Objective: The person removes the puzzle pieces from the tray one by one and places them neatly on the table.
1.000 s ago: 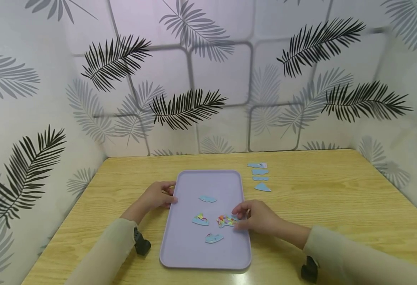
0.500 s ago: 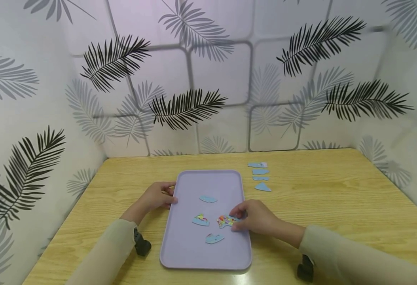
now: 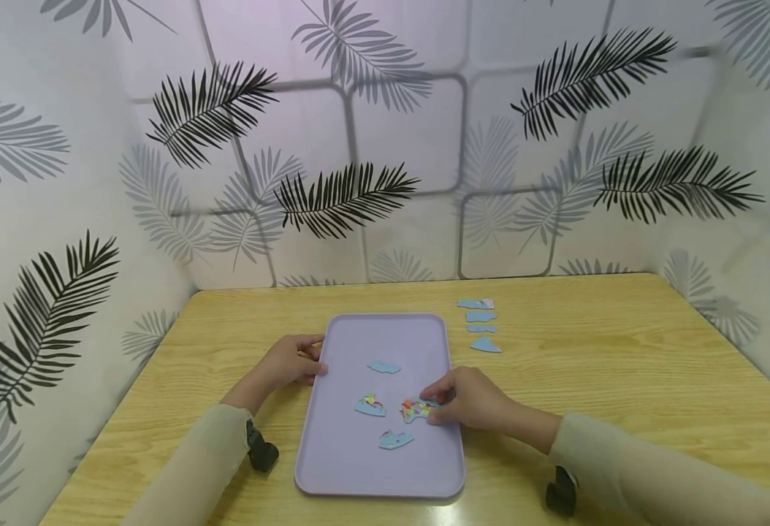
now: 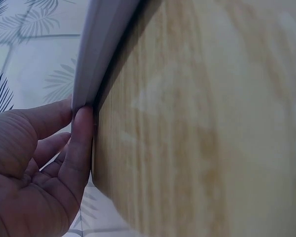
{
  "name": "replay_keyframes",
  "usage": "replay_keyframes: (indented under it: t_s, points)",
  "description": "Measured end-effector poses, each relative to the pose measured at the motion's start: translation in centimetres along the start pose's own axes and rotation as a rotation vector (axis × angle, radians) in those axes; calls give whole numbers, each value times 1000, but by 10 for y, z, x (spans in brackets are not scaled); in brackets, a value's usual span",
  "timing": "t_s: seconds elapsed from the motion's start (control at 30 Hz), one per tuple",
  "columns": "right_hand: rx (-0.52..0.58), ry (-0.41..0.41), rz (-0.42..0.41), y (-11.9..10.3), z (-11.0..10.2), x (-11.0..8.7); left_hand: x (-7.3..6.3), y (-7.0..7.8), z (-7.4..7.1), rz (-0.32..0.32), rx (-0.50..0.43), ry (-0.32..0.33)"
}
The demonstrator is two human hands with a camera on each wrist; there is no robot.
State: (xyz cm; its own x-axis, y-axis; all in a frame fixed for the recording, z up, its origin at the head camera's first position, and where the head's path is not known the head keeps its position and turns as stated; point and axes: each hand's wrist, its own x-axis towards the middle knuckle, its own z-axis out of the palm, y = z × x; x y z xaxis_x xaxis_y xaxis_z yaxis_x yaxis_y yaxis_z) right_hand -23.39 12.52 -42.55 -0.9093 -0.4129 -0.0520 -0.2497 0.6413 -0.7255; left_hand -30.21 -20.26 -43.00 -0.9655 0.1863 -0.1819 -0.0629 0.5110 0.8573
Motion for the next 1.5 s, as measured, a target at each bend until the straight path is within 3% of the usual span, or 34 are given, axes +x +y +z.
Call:
replay_keyframes:
  t_s: [1.23,1.5]
  points:
    - [64,-61,-117,12,-9,-1,0,0,1,-9,1,1]
    - [67,-58,-107,12,-13,-1,0,1,1,-7,-5,1]
